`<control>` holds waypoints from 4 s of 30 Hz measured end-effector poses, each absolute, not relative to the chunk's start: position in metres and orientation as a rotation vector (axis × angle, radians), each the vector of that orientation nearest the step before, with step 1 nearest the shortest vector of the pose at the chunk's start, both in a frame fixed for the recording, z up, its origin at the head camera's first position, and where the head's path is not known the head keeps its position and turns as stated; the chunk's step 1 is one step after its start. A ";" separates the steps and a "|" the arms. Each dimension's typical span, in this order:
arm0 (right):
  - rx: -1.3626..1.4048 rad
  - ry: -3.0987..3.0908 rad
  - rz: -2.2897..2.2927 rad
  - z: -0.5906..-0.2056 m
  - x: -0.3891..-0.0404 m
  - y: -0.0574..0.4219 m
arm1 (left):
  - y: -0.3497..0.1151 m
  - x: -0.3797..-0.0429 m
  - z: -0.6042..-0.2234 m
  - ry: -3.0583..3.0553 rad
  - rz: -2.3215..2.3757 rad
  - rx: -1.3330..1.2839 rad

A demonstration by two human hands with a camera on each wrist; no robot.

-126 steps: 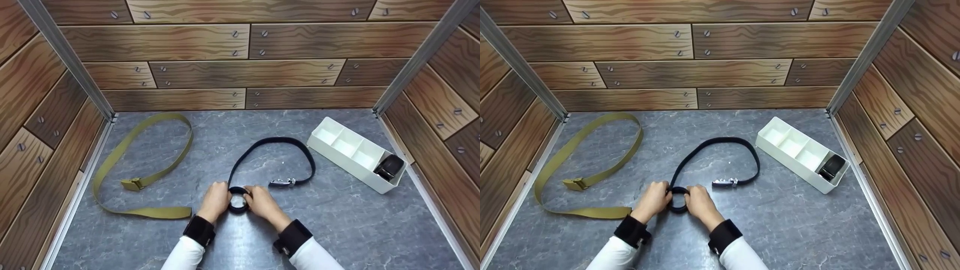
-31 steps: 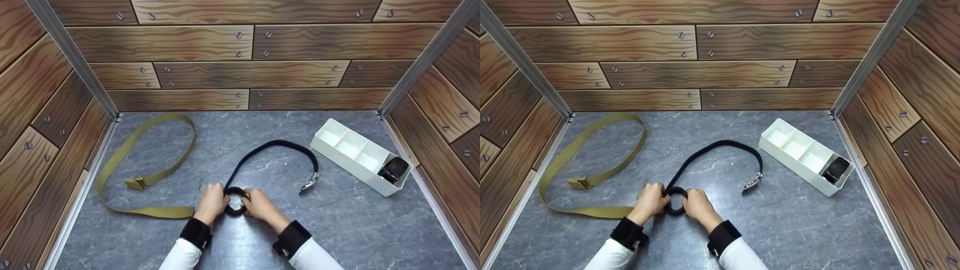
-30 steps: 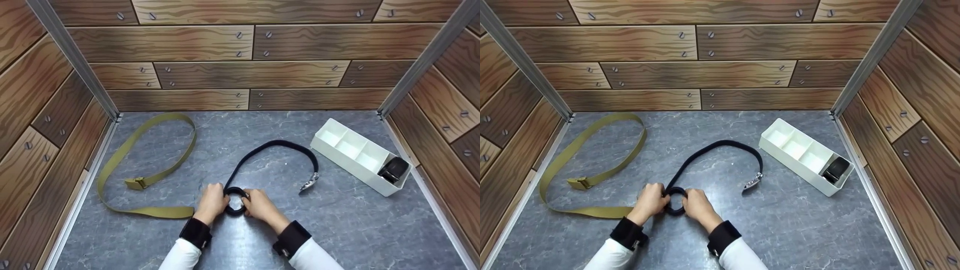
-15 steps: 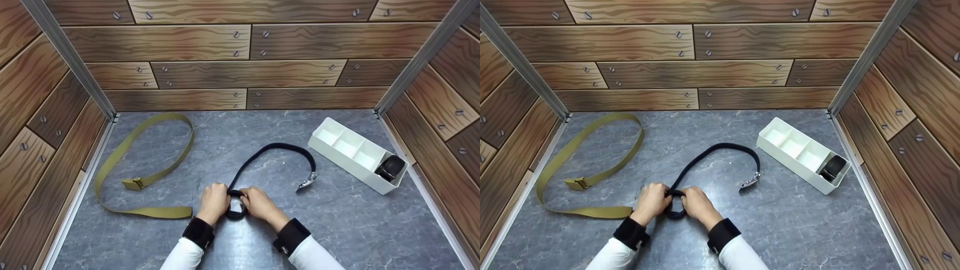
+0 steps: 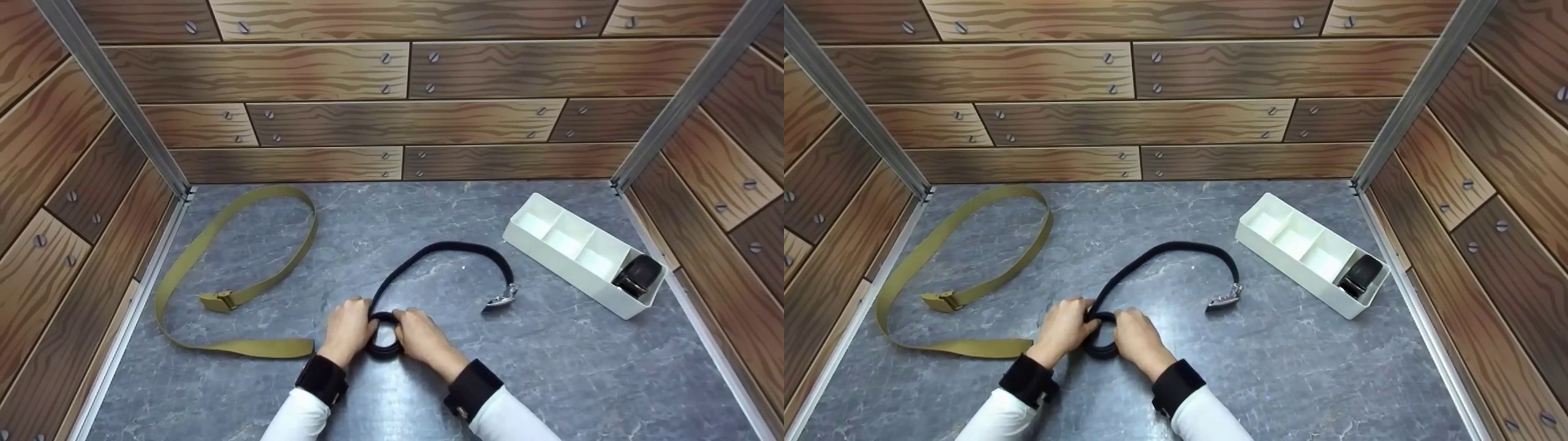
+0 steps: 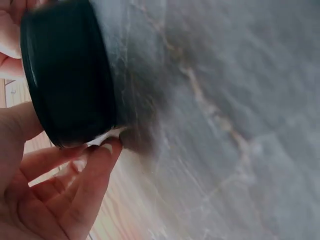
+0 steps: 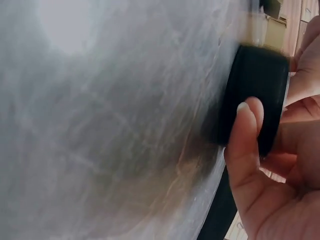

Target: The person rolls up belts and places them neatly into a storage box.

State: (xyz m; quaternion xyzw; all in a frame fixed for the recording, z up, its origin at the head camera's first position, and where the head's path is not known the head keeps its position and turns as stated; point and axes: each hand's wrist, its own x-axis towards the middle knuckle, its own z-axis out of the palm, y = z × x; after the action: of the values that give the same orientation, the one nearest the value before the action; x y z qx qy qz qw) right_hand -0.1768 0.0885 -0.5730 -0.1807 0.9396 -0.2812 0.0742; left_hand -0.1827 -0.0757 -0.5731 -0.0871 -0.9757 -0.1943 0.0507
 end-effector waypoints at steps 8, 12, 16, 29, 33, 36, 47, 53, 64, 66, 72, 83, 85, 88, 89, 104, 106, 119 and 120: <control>-0.569 2.908 -0.937 -0.577 -0.178 0.091 | -0.072 -0.183 -0.578 -2.881 -0.486 -0.237; -0.404 2.790 -1.065 -0.575 -0.175 0.090 | -0.071 -0.182 -0.578 -2.858 -0.471 -0.198; -0.364 2.714 -1.083 -0.574 -0.175 0.088 | -0.074 -0.183 -0.575 -2.910 -0.494 -0.231; -0.322 2.655 -1.093 -0.569 -0.178 0.088 | -0.070 -0.183 -0.579 -2.879 -0.463 -0.156; -0.282 2.646 -1.092 -0.569 -0.177 0.088 | -0.068 -0.184 -0.576 -2.924 -0.493 -0.149; -0.341 2.726 -0.988 -0.570 -0.179 0.090 | -0.068 -0.185 -0.572 -2.956 -0.523 -0.183; -0.478 2.862 -0.938 -0.571 -0.181 0.096 | -0.064 -0.189 -0.569 -2.951 -0.522 -0.217; -0.289 2.681 -1.132 -0.567 -0.176 0.095 | -0.064 -0.188 -0.571 -2.940 -0.554 -0.184; -0.579 2.903 -0.826 -0.572 -0.183 0.097 | -0.072 -0.192 -0.565 -2.983 -0.566 -0.489; -0.608 2.901 -0.853 -0.574 -0.183 0.098 | -0.073 -0.193 -0.566 -2.973 -0.570 -0.527; -0.451 2.871 -0.915 -0.569 -0.183 0.102 | -0.071 -0.192 -0.570 -2.930 -0.552 -0.542; -0.209 2.679 -0.932 -0.562 -0.174 0.096 | -0.068 -0.189 -0.570 -2.985 -0.586 -0.466; -0.283 2.739 -0.865 -0.564 -0.176 0.095 | -0.069 -0.190 -0.569 -2.986 -0.583 -0.460; -0.411 2.813 -0.788 -0.566 -0.178 0.094 | -0.068 -0.191 -0.570 -2.972 -0.553 -0.458; -0.439 2.828 -0.775 -0.567 -0.178 0.095 | -0.068 -0.192 -0.571 -2.966 -0.542 -0.458; 0.104 3.167 -0.551 -0.573 -0.170 0.136 | -0.073 -0.191 -0.575 -2.942 -0.586 -0.274; 0.100 3.143 -0.552 -0.571 -0.169 0.145 | -0.074 -0.191 -0.575 -2.931 -0.601 -0.260; -0.045 3.042 -0.658 -0.563 -0.185 0.209 | -0.083 -0.190 -0.572 -2.943 -0.644 -0.202; -0.054 3.047 -0.655 -0.563 -0.186 0.212 | -0.083 -0.189 -0.572 -2.948 -0.646 -0.199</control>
State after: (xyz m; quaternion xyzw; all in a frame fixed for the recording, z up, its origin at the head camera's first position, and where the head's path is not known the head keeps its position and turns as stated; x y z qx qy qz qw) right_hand -0.1862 0.2123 -0.5627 -0.0172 0.9774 -0.2102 0.0123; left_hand -0.1895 -0.0834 -0.5719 -0.0657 -0.9731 -0.2131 0.0584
